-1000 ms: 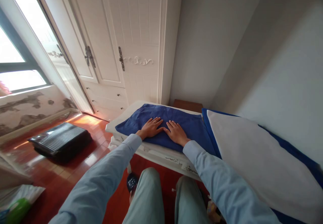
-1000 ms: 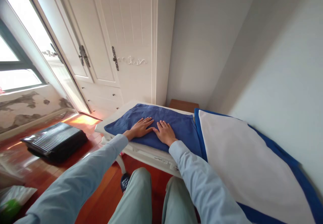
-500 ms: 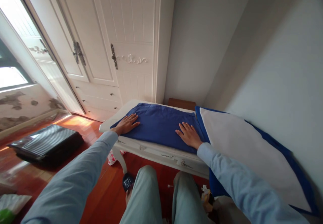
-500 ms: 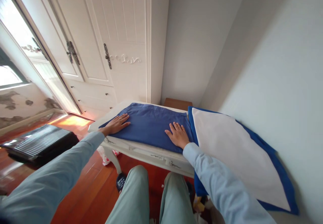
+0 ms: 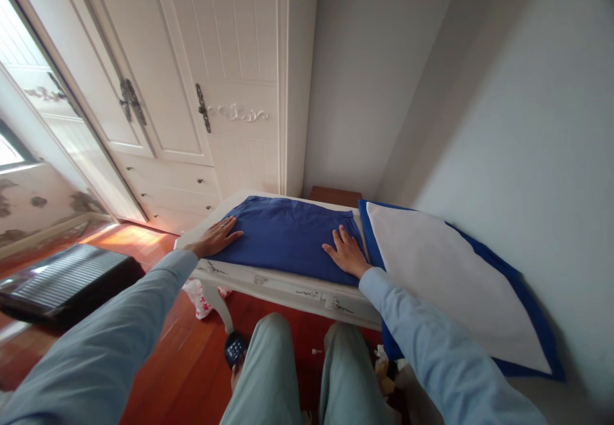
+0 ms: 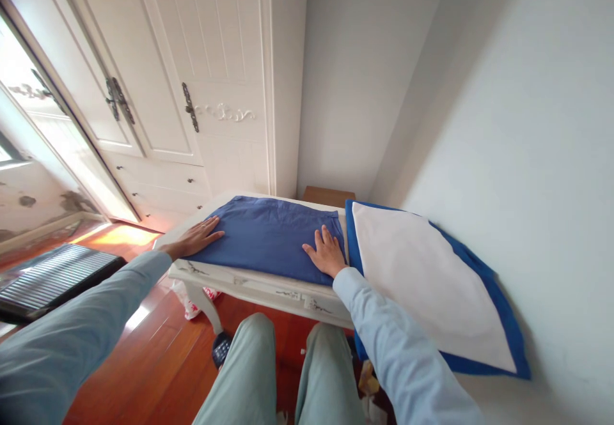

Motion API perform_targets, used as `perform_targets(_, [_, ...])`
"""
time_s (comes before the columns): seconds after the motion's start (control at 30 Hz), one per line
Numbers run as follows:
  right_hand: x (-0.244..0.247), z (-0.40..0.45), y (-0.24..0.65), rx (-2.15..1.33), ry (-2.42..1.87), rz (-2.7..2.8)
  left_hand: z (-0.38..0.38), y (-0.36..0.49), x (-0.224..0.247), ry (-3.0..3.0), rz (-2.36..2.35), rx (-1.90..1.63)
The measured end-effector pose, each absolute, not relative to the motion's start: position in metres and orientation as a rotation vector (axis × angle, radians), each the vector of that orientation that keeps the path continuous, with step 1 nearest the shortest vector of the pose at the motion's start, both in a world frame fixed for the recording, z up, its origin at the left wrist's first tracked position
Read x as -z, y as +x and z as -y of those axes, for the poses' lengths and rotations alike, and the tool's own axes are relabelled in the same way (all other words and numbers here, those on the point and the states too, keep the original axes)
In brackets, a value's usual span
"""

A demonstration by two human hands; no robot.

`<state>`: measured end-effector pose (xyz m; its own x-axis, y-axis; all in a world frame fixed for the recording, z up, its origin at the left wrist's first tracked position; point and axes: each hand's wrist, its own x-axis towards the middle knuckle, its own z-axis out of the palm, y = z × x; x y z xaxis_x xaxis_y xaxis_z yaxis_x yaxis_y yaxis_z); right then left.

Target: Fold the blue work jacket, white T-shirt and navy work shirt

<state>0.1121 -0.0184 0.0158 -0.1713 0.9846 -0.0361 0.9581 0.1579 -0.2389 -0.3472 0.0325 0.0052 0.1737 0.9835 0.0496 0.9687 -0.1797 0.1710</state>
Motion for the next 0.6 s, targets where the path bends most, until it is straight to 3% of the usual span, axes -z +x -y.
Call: perform_targets(0.6, [0.001, 0.004, 0.135, -0.198, -1.901, 2.361, -0.023, -0.361, -0.016, 2.307, -1.886, -0.167])
